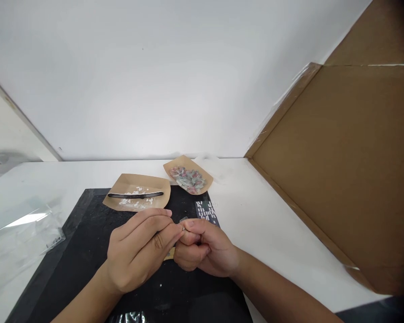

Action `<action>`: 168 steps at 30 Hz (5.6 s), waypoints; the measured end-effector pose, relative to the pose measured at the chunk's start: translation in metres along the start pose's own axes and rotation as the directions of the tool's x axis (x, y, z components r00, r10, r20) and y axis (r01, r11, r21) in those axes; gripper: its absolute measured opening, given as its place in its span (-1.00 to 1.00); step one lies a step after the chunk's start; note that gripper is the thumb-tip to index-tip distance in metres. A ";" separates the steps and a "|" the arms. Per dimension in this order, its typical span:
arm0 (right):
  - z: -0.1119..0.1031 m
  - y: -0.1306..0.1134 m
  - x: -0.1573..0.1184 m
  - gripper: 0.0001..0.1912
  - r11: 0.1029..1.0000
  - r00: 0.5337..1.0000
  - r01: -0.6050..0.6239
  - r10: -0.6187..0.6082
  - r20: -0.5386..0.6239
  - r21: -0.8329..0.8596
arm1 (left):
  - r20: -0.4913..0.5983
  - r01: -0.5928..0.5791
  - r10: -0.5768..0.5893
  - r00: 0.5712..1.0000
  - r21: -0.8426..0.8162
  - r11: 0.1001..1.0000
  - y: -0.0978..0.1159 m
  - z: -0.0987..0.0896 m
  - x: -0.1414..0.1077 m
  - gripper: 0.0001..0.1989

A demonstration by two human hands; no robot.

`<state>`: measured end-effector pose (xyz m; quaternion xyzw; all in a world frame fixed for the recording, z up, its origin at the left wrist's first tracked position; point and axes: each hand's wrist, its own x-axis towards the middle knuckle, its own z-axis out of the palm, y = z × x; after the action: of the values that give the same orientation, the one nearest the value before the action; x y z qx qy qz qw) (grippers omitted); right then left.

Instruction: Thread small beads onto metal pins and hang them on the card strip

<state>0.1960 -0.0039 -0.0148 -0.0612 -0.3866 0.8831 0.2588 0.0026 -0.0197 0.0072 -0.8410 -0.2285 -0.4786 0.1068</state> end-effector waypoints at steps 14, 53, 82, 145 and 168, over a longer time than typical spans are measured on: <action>0.004 -0.001 -0.001 -0.52 0.999 0.999 0.011 -0.013 -0.034 -0.052 | 0.003 -0.026 0.026 1.000 0.038 0.999 -0.003 0.002 0.000 -0.82; 0.006 -0.003 -0.003 -0.71 0.049 0.812 0.092 -0.581 0.046 -0.995 | 0.066 0.333 -0.327 0.943 -0.263 0.906 -0.002 0.008 -0.005 -0.71; 0.013 0.014 0.006 -0.61 0.498 0.699 0.020 -0.627 -0.344 -0.867 | 0.045 0.279 -0.283 0.958 0.077 0.957 0.000 0.018 -0.009 -0.80; 0.002 0.017 0.008 -0.54 0.760 0.653 0.136 -0.552 -0.519 -0.636 | 0.158 0.730 -0.713 0.683 -0.184 0.658 -0.020 0.016 -0.013 -0.85; -0.001 0.016 0.008 -0.56 0.765 0.647 0.127 -0.547 -0.532 -0.632 | 0.055 0.755 -0.809 0.586 0.325 0.569 -0.065 -0.007 -0.019 -0.57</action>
<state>0.1826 -0.0077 -0.0264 -0.3789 -0.4980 0.5793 0.5224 -0.0430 0.0289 -0.0082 -0.6719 -0.6497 -0.3545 -0.0280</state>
